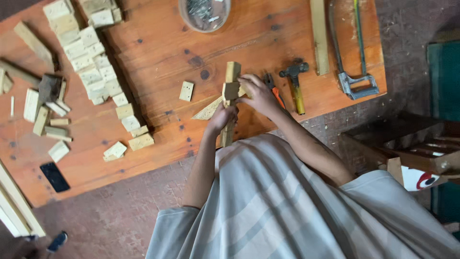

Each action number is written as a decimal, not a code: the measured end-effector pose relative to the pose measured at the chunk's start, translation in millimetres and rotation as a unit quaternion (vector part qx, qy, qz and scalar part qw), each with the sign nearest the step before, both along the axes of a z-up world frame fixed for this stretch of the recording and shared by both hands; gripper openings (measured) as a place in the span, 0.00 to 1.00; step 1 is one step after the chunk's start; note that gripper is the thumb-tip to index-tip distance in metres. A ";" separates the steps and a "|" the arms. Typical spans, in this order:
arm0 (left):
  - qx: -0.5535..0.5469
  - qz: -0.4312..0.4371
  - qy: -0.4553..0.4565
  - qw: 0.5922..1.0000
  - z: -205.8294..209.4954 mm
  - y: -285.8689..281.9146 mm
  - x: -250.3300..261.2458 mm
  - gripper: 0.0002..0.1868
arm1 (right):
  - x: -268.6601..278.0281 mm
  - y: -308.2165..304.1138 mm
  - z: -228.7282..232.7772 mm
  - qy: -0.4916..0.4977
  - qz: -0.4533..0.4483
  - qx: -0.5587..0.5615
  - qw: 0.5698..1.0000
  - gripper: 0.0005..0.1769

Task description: The person handles wooden blocks on a workbench and uses pliers to remove metal fasteners from the wood. They turn the blocks over to use the tool on different sides and set the items back down on the table.

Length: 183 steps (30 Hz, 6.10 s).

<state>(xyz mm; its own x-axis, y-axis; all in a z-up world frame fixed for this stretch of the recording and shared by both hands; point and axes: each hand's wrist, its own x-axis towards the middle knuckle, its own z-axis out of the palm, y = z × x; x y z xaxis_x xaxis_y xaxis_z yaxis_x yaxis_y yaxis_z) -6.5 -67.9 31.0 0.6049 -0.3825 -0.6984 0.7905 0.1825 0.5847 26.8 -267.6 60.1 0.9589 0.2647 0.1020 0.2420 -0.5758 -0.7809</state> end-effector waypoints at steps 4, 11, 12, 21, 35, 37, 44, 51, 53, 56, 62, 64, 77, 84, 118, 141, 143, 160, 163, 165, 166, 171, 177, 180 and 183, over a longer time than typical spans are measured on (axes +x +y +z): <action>0.014 -0.048 -0.016 0.999 28.2 5.6 4.6 0.11 | -13.5 4.2 1.7 0.009 -0.003 -0.050 0.999 0.39; 0.001 -0.021 -0.014 1.000 44.1 4.2 0.4 0.19 | 4.8 5.1 33.7 -0.041 0.037 -0.008 0.998 0.32; 0.009 -0.017 -0.011 1.000 53.2 4.0 0.9 0.18 | 5.1 6.3 33.9 -0.038 0.035 0.014 0.999 0.32; 0.000 0.007 0.050 0.999 11.4 -2.9 -11.3 0.25 | 0.7 -4.8 35.5 -0.052 0.061 -0.059 0.995 0.31; 0.204 -0.414 -0.201 0.864 7.2 17.4 -15.3 0.35 | -102.8 17.6 -20.7 0.116 -0.001 -0.271 0.955 0.33; 0.230 -0.383 -0.199 0.872 -28.4 23.2 -28.3 0.29 | -105.8 31.2 -31.1 0.168 -0.035 -0.299 0.939 0.35; 0.306 -0.350 -0.277 0.841 -43.3 38.0 -8.2 0.40 | -91.3 49.8 -51.7 0.096 -0.031 -0.355 0.929 0.30; 0.298 -0.250 -0.307 0.869 -91.0 48.1 6.1 0.31 | -99.0 56.8 -41.4 0.140 -0.012 -0.363 0.921 0.34; 0.308 -0.236 -0.330 0.861 -86.7 41.1 18.1 0.28 | -88.1 49.6 -37.3 0.146 -0.012 -0.378 0.914 0.35; 0.280 -0.191 -0.329 0.881 -64.6 34.5 30.7 0.28 | -81.1 42.5 -32.1 0.175 -0.033 -0.363 0.915 0.34; 0.308 -0.149 -0.356 0.870 -80.5 35.4 48.4 0.22 | -65.9 53.7 -70.7 0.127 -0.100 -0.358 0.920 0.36; 0.301 -0.180 -0.385 0.854 -82.7 32.1 47.1 0.31 | -55.3 62.1 -81.8 0.101 -0.139 -0.361 0.917 0.38; 0.620 -0.302 -0.435 0.578 -72.1 37.3 -13.2 0.48 | -67.9 -15.1 -6.2 0.111 -0.241 -0.371 0.890 0.49; 0.554 -0.283 -0.445 0.644 -60.6 15.9 5.2 0.31 | -94.4 -46.4 -48.2 0.361 -0.225 -0.249 0.870 0.50; 0.512 -0.301 -0.384 0.707 -62.9 37.5 -9.8 0.44 | -71.8 15.0 -36.4 0.364 -0.119 -0.193 0.904 0.52; 0.462 -0.190 -0.221 0.837 -105.0 19.6 27.8 0.15 | -51.8 -21.0 29.5 0.382 -0.060 -0.327 0.862 0.46; 0.474 -0.193 -0.225 0.829 -102.0 18.3 28.4 0.15 | -49.7 -18.5 32.7 0.367 -0.050 -0.347 0.862 0.45; 0.440 -0.187 -0.240 0.845 -93.0 23.3 28.4 0.15 | 39.0 52.7 31.7 0.308 0.163 -0.499 0.794 0.39; 0.455 -0.186 -0.236 0.838 -100.4 21.0 24.6 0.14 | 34.1 97.4 -52.0 0.365 0.085 -0.655 0.656 0.16; 0.449 -0.190 -0.237 0.840 -88.5 21.5 24.8 0.16 | 40.5 113.9 -40.7 0.367 0.123 -0.651 0.653 0.17; 0.445 -0.194 -0.243 0.840 -82.6 21.9 27.8 0.18 | 46.0 122.2 -35.0 0.368 0.156 -0.644 0.652 0.20; 0.463 -0.174 -0.275 0.824 -93.1 22.3 25.5 0.20 | 36.9 126.5 -32.9 0.291 0.147 -0.732 0.599 0.06; 0.475 -0.147 -0.305 0.812 -108.8 19.6 21.1 0.23 | 43.7 105.4 41.2 0.191 0.308 -0.775 0.518 0.07; 0.479 -0.144 -0.293 0.815 -103.6 18.5 25.1 0.25 | 52.8 88.0 53.0 0.238 0.289 -0.746 0.550 0.16; 0.475 -0.154 -0.277 0.821 -94.0 16.5 25.2 0.31 | 58.1 75.5 74.0 0.310 0.243 -0.717 0.575 0.34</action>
<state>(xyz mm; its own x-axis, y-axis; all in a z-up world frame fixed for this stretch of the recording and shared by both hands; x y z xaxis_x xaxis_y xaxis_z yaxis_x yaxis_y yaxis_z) 18.7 -51.4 -63.1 0.9070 -0.0185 -0.4207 0.2785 -0.7231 0.6322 84.9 -192.2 134.1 0.4704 -0.0970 -0.8771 0.5782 -0.7169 0.3895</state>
